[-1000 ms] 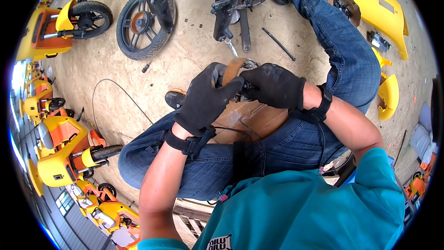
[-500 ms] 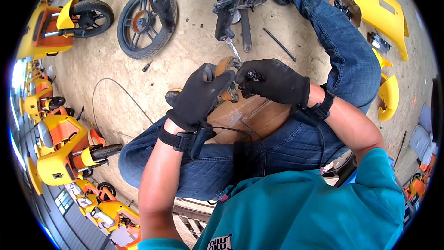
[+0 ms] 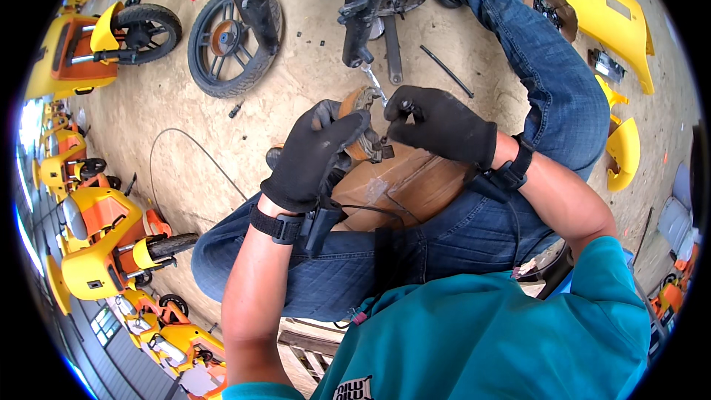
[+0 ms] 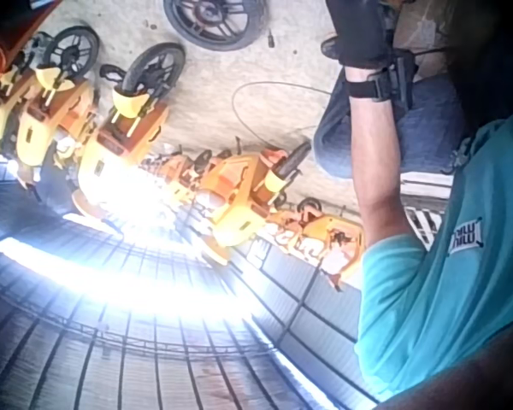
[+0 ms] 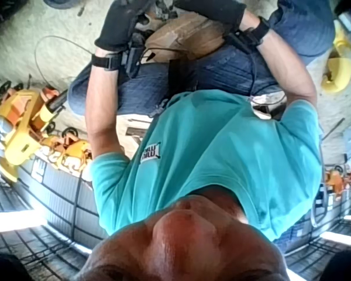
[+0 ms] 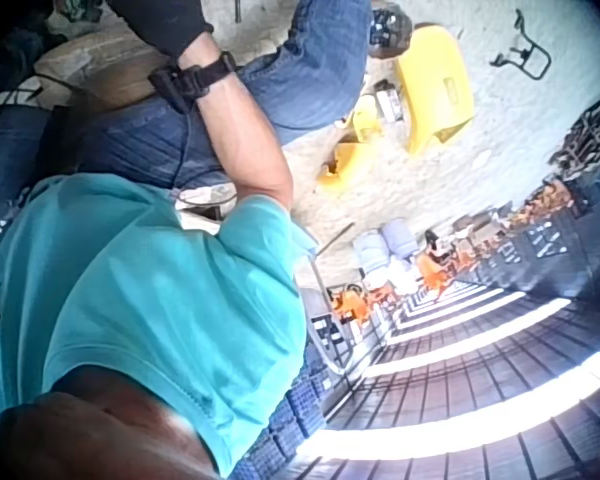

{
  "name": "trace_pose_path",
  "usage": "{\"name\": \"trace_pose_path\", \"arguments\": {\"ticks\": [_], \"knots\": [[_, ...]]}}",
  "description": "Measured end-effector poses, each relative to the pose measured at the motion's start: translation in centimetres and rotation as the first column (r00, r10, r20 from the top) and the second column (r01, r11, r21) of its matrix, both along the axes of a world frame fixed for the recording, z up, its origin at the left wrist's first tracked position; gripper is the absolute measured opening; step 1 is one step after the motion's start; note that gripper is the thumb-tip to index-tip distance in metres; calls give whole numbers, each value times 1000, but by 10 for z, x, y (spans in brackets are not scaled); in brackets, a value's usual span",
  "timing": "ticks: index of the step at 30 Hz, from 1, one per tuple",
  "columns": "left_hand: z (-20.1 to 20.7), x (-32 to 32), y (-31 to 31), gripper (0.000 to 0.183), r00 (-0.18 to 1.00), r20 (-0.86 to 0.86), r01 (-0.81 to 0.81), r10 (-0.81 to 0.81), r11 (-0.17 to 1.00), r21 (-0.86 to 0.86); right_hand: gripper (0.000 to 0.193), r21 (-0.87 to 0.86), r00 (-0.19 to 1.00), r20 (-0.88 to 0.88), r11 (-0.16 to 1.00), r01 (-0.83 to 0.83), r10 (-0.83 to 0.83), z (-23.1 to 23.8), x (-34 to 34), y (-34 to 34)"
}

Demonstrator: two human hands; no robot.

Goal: The person manipulates brake shoe components while sitting on the floor, handling a brake plate and using a screwdriver to pry or position internal parts. They then place the assembled hub onto the front fork assembly of a motorcycle.

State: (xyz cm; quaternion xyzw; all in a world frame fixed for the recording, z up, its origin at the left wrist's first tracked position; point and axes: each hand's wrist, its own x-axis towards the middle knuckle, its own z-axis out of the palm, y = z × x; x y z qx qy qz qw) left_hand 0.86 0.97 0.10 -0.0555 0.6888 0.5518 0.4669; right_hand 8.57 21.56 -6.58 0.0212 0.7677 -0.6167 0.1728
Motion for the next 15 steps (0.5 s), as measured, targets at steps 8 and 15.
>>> {"name": "trace_pose_path", "arguments": {"ticks": [8,15], "knots": [[1,-3,-5,29,1000,-1,3,-3,999,48,28,-143,941,317,975,170,-117,-24,-12,8],[23,-10,-6,33,993,-21,122,-120,957,262,44,-395,956,185,908,-138,226,-29,-33,38]]}}
